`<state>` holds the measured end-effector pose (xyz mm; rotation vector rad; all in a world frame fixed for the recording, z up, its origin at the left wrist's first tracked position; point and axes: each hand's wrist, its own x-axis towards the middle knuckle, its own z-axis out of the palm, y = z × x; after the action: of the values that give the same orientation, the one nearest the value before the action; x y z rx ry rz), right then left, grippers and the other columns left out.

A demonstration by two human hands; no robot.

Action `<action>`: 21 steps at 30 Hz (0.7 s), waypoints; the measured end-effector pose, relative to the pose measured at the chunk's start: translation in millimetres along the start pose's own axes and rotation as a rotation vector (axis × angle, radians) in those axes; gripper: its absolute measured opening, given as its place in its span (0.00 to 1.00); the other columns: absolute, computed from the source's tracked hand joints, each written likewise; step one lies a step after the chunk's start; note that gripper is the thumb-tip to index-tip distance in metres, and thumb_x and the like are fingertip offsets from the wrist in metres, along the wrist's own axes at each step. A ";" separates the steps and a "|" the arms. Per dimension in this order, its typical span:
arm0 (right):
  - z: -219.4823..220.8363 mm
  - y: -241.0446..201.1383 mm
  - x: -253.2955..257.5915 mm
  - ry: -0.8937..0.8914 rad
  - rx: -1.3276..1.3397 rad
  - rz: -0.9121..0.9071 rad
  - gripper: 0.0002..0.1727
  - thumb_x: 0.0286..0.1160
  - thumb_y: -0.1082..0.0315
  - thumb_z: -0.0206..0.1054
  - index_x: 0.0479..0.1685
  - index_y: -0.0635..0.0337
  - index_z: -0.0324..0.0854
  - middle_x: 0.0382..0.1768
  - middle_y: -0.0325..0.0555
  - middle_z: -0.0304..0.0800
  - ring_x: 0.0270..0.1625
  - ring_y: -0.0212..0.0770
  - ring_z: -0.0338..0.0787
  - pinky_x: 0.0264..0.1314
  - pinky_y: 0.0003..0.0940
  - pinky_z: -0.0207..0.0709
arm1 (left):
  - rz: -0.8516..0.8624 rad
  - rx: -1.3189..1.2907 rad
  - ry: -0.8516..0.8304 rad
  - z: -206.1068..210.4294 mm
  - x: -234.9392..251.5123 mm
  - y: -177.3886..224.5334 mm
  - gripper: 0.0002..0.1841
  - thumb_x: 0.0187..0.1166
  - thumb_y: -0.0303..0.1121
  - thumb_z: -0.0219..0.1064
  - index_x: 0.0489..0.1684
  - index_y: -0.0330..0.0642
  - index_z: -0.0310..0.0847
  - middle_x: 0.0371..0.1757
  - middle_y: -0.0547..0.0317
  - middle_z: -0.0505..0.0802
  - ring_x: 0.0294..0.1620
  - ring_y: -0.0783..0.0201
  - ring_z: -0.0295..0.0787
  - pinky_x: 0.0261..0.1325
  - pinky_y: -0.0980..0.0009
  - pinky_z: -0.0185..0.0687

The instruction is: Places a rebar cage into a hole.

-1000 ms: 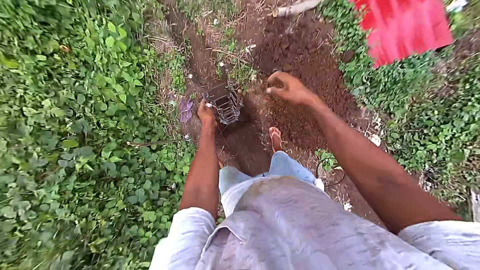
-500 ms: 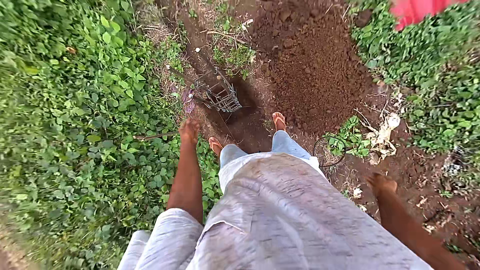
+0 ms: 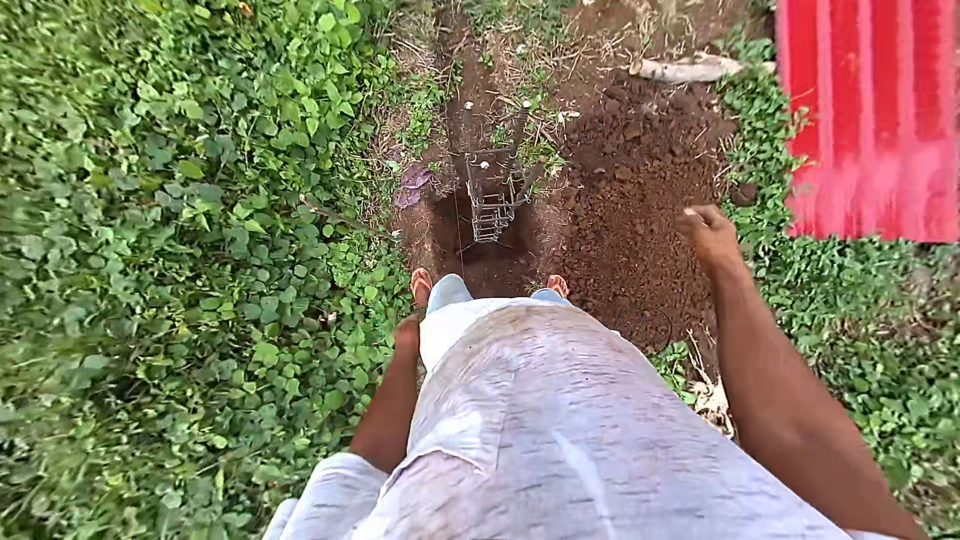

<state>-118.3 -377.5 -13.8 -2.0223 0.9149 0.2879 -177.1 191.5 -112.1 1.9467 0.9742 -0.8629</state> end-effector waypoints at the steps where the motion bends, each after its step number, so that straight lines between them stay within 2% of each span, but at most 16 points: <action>1: 19.4 -41.3 11.5 -0.112 -0.107 -0.122 0.25 0.91 0.55 0.57 0.76 0.65 0.75 0.72 0.64 0.81 0.72 0.58 0.83 0.75 0.58 0.75 | -0.006 -0.201 0.014 -1.2 8.5 -1.8 0.19 0.91 0.32 0.54 0.71 0.28 0.78 0.68 0.36 0.87 0.69 0.50 0.84 0.75 0.54 0.76; 2: 41.4 -78.8 20.0 -0.222 -0.209 -0.225 0.26 0.90 0.55 0.60 0.78 0.62 0.74 0.73 0.62 0.81 0.74 0.57 0.83 0.77 0.59 0.74 | -0.016 -0.389 0.027 -1.8 18.9 -4.4 0.18 0.90 0.28 0.54 0.72 0.27 0.75 0.62 0.36 0.88 0.59 0.53 0.87 0.66 0.57 0.81; 4: 89.0 -137.0 29.2 -0.394 -0.363 -0.380 0.32 0.85 0.55 0.67 0.83 0.60 0.69 0.78 0.61 0.77 0.78 0.58 0.80 0.80 0.60 0.73 | -0.022 -0.642 0.044 -4.2 36.1 -11.1 0.18 0.93 0.29 0.49 0.73 0.29 0.71 0.51 0.43 0.88 0.42 0.61 0.87 0.51 0.64 0.86; 6: 133.8 -172.1 29.0 -0.500 -0.435 -0.453 0.39 0.80 0.56 0.72 0.88 0.60 0.62 0.82 0.61 0.73 0.80 0.61 0.78 0.80 0.63 0.71 | -0.025 -0.746 0.077 -8.9 39.5 -18.1 0.18 0.95 0.32 0.48 0.73 0.32 0.73 0.48 0.45 0.89 0.39 0.62 0.88 0.47 0.65 0.85; 8: 168.6 -183.3 27.0 -0.555 -0.402 -0.477 0.39 0.80 0.58 0.71 0.89 0.58 0.60 0.81 0.60 0.75 0.76 0.60 0.82 0.77 0.61 0.75 | -0.021 -0.779 0.113 -10.3 35.1 -32.1 0.18 0.95 0.33 0.48 0.73 0.33 0.74 0.49 0.46 0.90 0.39 0.63 0.89 0.48 0.66 0.86; 10: 191.6 -180.5 24.7 -0.529 -0.288 -0.483 0.27 0.87 0.59 0.63 0.81 0.59 0.71 0.70 0.58 0.84 0.67 0.54 0.88 0.71 0.56 0.80 | -0.025 -0.790 0.140 -7.3 28.0 -53.4 0.18 0.94 0.30 0.47 0.73 0.29 0.72 0.51 0.44 0.89 0.42 0.63 0.89 0.51 0.67 0.86; 11: 198.6 -177.0 20.9 -0.476 -0.237 -0.477 0.21 0.89 0.59 0.59 0.72 0.60 0.79 0.61 0.58 0.89 0.61 0.51 0.90 0.67 0.55 0.81 | -0.042 -0.770 0.151 -4.2 20.2 -63.5 0.19 0.94 0.29 0.47 0.74 0.27 0.71 0.54 0.42 0.88 0.46 0.62 0.89 0.55 0.66 0.85; 12: 203.2 -175.5 16.8 -0.419 -0.210 -0.463 0.19 0.90 0.58 0.57 0.64 0.61 0.84 0.55 0.55 0.92 0.56 0.49 0.91 0.64 0.54 0.81 | -0.074 -0.727 0.166 -0.6 10.5 -71.8 0.19 0.94 0.29 0.47 0.74 0.26 0.72 0.59 0.40 0.88 0.52 0.60 0.88 0.60 0.65 0.83; 13: 205.3 -174.6 11.4 -0.375 -0.202 -0.433 0.19 0.90 0.57 0.56 0.59 0.61 0.86 0.52 0.53 0.93 0.54 0.47 0.91 0.64 0.53 0.81 | -0.121 -0.675 0.170 1.0 -4.4 -78.3 0.20 0.94 0.31 0.49 0.75 0.26 0.73 0.66 0.37 0.87 0.62 0.56 0.87 0.69 0.60 0.79; 14: 205.4 -171.9 3.4 -0.349 -0.205 -0.400 0.20 0.91 0.55 0.56 0.57 0.60 0.87 0.50 0.52 0.93 0.53 0.46 0.91 0.64 0.52 0.80 | -0.169 -0.610 0.165 1.3 -22.0 -85.0 0.21 0.95 0.33 0.49 0.75 0.27 0.74 0.72 0.36 0.85 0.70 0.53 0.84 0.76 0.57 0.75; 15: 204.6 -166.8 -4.5 -0.337 -0.213 -0.386 0.20 0.90 0.55 0.56 0.56 0.59 0.87 0.50 0.51 0.93 0.53 0.45 0.91 0.63 0.52 0.80 | -0.213 -0.551 0.149 -0.7 -42.3 -85.2 0.22 0.96 0.36 0.47 0.76 0.28 0.74 0.74 0.36 0.84 0.73 0.52 0.82 0.78 0.56 0.73; 17: 200.4 -153.6 -18.1 -0.343 -0.229 -0.412 0.20 0.90 0.55 0.56 0.56 0.60 0.87 0.49 0.53 0.93 0.51 0.47 0.92 0.61 0.54 0.81 | -0.304 -0.513 0.149 -0.7 -71.6 -79.3 0.23 0.96 0.38 0.44 0.74 0.27 0.72 0.71 0.35 0.83 0.70 0.53 0.81 0.74 0.57 0.74; 19: 193.9 -135.5 -38.2 -0.379 -0.237 -0.450 0.21 0.91 0.55 0.55 0.58 0.60 0.88 0.49 0.55 0.93 0.50 0.49 0.93 0.59 0.55 0.84 | -0.382 -0.453 0.154 1.2 -78.1 -83.3 0.24 0.97 0.38 0.45 0.76 0.25 0.71 0.75 0.31 0.80 0.75 0.48 0.78 0.78 0.53 0.70; 21: 183.4 -121.3 -68.4 -0.434 -0.262 -0.482 0.22 0.93 0.55 0.53 0.64 0.59 0.86 0.55 0.57 0.93 0.54 0.53 0.93 0.61 0.60 0.83 | -0.387 -0.396 0.132 -0.5 -74.3 -83.5 0.24 0.97 0.37 0.44 0.78 0.24 0.69 0.78 0.30 0.78 0.78 0.46 0.75 0.81 0.52 0.66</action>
<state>-57.2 -155.4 -11.8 -2.2194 0.1154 0.5686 -283.4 201.6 -79.1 1.5142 1.5087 -0.6859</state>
